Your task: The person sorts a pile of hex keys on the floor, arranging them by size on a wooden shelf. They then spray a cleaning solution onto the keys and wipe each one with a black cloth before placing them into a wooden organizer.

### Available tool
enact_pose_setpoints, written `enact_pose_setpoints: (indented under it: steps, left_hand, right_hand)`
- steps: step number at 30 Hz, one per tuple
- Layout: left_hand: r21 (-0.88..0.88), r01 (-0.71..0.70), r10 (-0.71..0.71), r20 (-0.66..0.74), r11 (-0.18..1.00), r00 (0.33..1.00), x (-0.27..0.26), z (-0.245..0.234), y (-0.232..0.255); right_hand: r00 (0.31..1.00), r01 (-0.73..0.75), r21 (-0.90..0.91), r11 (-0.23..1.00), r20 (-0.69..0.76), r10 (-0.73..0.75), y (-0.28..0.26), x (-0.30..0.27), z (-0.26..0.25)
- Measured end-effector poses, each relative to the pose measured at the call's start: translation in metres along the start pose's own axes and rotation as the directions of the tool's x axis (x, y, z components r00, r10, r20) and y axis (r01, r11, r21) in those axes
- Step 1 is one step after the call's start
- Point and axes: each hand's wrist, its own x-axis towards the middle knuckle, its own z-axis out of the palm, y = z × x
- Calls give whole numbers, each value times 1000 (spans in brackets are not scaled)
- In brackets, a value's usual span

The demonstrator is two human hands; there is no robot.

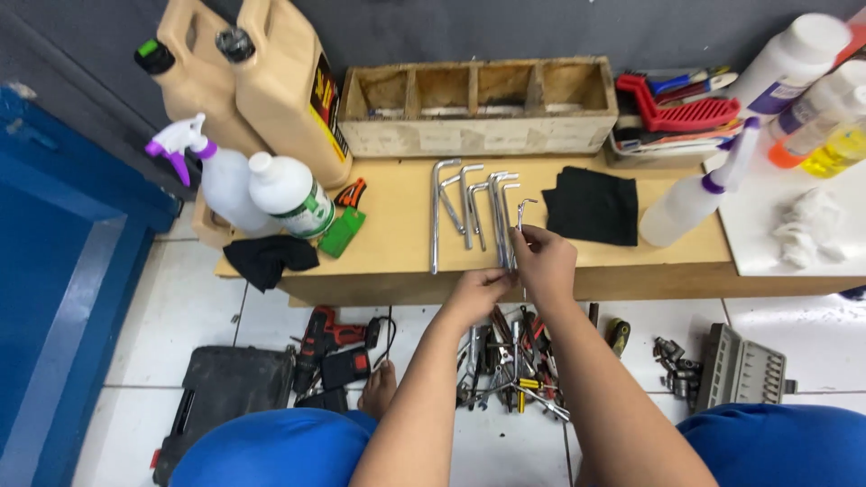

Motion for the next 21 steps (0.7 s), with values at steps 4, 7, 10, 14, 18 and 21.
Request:
enact_pose_setpoints:
  steps: [4, 7, 10, 14, 18, 21]
  left_hand:
    - [264, 17, -15, -6, 964, 1000, -5, -1, 37]
    - [354, 22, -7, -43, 935, 999, -23, -4, 68]
    - [372, -100, 158, -129, 923, 979, -17, -2, 58]
    - [281, -137, 189, -164, 950, 968, -10, 0, 46]
    - [246, -178, 223, -169, 953, 960, -8, -5, 42]
    - [281, -188, 245, -184, 941, 952, -9, -5, 44]
  right_hand:
    - [1000, 2, -191, 982, 4, -1, 13, 37, 8]
    - [987, -69, -213, 975, 130, 98, -1, 43, 3]
    - [978, -74, -220, 973, 174, 114, -3, 51, 13]
    - [984, -69, -165, 984, 149, 94, 3, 64, 24]
    - [991, 14, -91, 996, 132, -1, -4, 54, 15]
    - [994, 44, -33, 998, 104, -41, -4, 48, 14]
